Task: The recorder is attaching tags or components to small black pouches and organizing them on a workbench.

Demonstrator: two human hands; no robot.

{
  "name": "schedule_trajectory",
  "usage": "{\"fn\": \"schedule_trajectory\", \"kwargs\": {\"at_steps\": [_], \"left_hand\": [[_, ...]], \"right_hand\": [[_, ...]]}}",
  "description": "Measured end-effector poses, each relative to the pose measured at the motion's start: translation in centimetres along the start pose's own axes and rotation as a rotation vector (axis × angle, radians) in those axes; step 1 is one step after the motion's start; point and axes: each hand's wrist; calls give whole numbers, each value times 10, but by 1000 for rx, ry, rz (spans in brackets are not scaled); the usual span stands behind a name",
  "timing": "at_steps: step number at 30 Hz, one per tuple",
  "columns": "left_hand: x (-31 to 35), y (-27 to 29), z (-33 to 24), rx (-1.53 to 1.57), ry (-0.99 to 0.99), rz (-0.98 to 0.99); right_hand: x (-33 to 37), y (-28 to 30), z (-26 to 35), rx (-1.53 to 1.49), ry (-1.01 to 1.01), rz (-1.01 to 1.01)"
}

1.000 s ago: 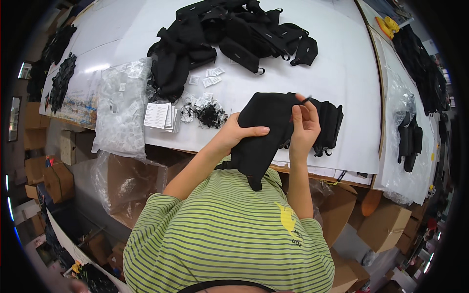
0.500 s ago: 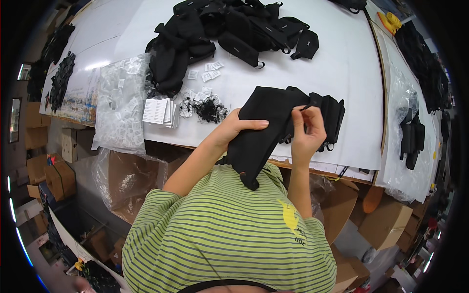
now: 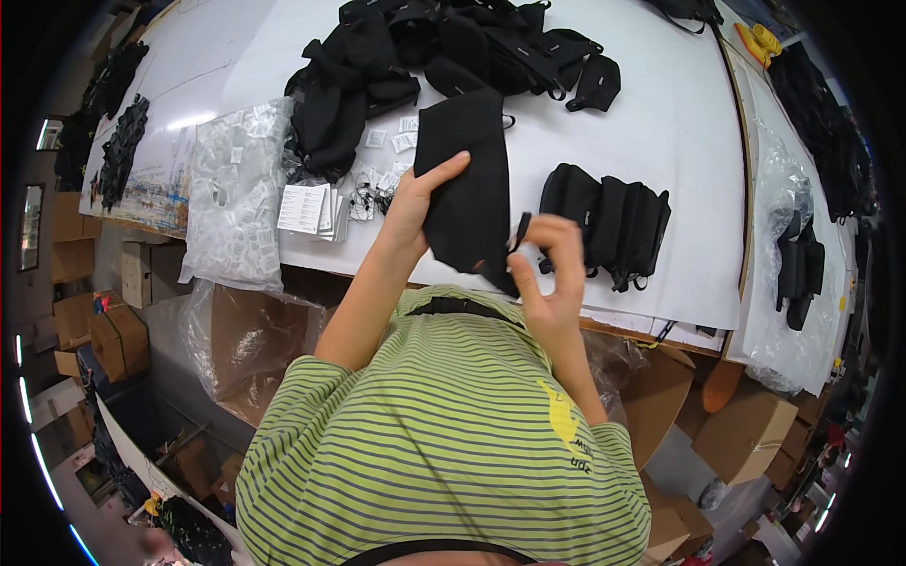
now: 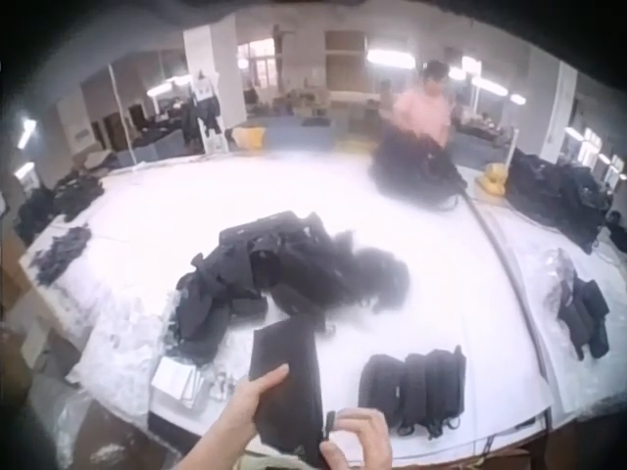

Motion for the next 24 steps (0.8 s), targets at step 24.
{"fn": "schedule_trajectory", "kwargs": {"at_steps": [24], "left_hand": [[31,36,2,-824,-369,594]], "right_hand": [[8,51,-49,-216,-66,154]]}}
Point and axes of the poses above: each hand's wrist, its own x-axis away from the middle knuckle, its own y-axis out of the back of the hand, z = x × y, and after that the axes turned 15 degrees about x, right-handed
